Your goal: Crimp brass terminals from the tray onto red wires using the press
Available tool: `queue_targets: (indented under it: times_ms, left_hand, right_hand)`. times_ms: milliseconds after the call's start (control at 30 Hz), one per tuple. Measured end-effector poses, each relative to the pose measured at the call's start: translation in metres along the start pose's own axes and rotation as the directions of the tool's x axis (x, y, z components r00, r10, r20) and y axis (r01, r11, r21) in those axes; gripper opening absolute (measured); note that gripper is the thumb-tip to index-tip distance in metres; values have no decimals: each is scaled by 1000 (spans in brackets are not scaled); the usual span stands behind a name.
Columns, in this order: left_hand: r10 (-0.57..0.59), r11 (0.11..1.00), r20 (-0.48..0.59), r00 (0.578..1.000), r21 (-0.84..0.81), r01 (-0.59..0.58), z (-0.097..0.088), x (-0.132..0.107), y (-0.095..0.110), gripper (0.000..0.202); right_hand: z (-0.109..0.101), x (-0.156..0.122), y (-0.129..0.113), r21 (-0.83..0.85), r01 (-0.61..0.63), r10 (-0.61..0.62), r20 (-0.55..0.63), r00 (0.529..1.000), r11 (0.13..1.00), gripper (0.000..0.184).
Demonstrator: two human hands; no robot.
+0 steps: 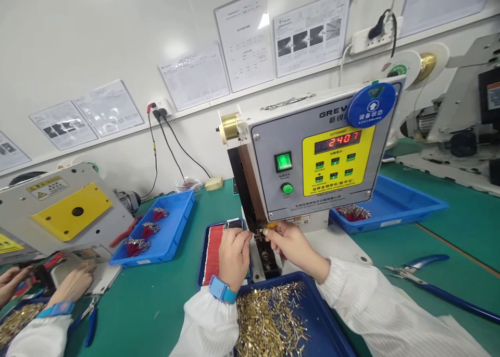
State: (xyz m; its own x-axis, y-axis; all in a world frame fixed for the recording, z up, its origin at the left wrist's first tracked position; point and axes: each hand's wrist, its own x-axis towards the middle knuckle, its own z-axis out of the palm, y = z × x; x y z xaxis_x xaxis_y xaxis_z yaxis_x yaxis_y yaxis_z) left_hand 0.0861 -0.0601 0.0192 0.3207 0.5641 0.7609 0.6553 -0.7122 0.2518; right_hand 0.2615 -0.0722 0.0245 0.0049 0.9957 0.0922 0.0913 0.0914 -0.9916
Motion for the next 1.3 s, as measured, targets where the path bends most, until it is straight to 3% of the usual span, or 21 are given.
queue_targets:
  times_ms: [600,967,1300]
  left_hand:
    - [-2,1000,-22,1000,7,2,-1,0,1,17]
    - [10,1000,-22,1000,-1,-10,-2,1,2,15]
    - [19,1000,-19,1000,9,-19,-2,1,2,14]
  right_hand:
    - [1,-1,-2,-11,-4,4,-4,1000,1000,24]
    - [5,1,20,-204,169,-194,-109,975,964,24]
    - [7,-2,15,-253,192,-229,-127,965,948,25]
